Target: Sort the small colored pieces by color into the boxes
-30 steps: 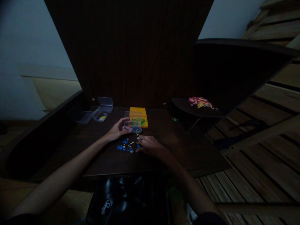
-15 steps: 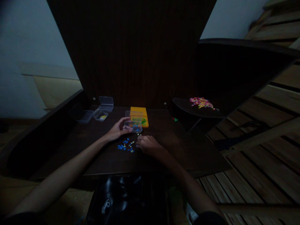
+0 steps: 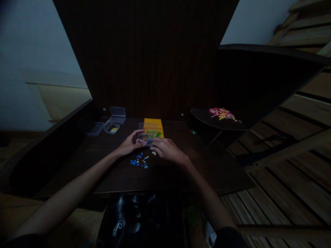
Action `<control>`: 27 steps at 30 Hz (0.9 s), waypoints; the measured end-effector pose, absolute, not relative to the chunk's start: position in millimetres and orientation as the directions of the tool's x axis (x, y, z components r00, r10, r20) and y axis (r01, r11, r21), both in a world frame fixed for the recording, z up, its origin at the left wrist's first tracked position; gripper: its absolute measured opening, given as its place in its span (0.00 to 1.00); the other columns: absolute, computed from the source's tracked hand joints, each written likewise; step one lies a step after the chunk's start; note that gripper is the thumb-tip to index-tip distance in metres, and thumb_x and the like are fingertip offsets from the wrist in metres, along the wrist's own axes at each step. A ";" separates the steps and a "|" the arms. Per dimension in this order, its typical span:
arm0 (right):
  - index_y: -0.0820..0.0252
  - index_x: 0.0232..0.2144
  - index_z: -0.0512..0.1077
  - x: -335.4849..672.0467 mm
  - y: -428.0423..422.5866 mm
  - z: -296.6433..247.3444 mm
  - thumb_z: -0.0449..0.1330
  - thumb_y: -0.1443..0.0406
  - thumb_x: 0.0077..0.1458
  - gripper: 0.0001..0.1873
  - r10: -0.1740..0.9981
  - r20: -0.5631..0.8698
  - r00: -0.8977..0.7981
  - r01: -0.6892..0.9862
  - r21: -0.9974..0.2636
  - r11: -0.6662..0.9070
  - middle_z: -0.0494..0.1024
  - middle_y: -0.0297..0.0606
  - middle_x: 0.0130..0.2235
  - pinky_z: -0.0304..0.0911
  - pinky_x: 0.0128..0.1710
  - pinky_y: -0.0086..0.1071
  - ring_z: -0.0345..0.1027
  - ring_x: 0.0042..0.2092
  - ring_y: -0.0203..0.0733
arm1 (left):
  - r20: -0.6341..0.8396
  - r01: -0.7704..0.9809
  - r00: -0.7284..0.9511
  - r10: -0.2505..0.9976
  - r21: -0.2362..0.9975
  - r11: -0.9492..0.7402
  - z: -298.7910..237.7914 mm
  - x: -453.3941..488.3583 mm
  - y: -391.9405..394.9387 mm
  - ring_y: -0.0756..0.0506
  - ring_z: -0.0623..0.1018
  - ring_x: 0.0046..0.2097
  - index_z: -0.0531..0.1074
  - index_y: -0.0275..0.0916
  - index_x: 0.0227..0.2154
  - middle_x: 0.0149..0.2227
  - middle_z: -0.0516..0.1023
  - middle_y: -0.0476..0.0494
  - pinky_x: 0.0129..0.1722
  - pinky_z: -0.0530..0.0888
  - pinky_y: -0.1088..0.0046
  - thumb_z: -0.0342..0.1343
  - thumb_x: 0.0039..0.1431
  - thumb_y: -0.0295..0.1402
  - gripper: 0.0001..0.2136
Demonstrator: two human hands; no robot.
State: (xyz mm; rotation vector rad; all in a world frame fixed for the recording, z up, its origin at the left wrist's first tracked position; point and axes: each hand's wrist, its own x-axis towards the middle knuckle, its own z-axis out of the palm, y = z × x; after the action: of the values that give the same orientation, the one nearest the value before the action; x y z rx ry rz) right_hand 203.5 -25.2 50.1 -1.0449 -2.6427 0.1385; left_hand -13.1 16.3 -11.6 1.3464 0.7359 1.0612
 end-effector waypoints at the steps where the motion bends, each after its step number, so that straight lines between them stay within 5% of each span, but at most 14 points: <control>1: 0.60 0.40 0.75 203.5 -23.2 51.6 0.52 0.64 0.63 0.12 0.687 0.238 -0.687 0.657 -0.201 0.726 0.76 0.42 0.44 0.62 0.45 0.33 0.69 0.44 0.41 | 0.153 -0.179 0.385 0.910 0.980 -0.089 -11.7 -13.2 16.3 0.52 0.78 0.37 0.61 0.40 0.53 0.53 0.68 0.38 0.45 0.76 0.65 0.66 0.44 0.27 0.32; 9: 0.59 0.37 0.75 196.9 -34.3 12.7 0.54 0.65 0.61 0.09 0.707 0.084 -0.702 0.685 -0.190 0.703 0.76 0.39 0.38 0.62 0.37 0.30 0.69 0.38 0.38 | 0.175 -0.169 0.373 0.911 0.978 -0.119 -10.1 -13.8 16.6 0.51 0.77 0.36 0.61 0.40 0.53 0.53 0.68 0.38 0.46 0.75 0.62 0.66 0.44 0.28 0.31; 27: 0.60 0.33 0.75 195.5 -31.4 18.5 0.56 0.65 0.60 0.08 0.666 0.456 -0.590 0.488 -0.456 0.744 0.78 0.38 0.35 0.66 0.41 0.31 0.71 0.38 0.38 | 0.180 -0.167 0.371 0.911 0.978 -0.125 -11.8 -14.4 18.0 0.51 0.77 0.37 0.61 0.41 0.53 0.54 0.66 0.38 0.46 0.75 0.62 0.66 0.44 0.30 0.32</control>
State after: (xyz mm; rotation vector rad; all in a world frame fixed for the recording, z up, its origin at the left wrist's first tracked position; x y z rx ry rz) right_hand 195.5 -31.4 18.5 -0.8652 -2.3216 0.3770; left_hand -14.4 18.0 -11.8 1.3769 0.7371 1.0829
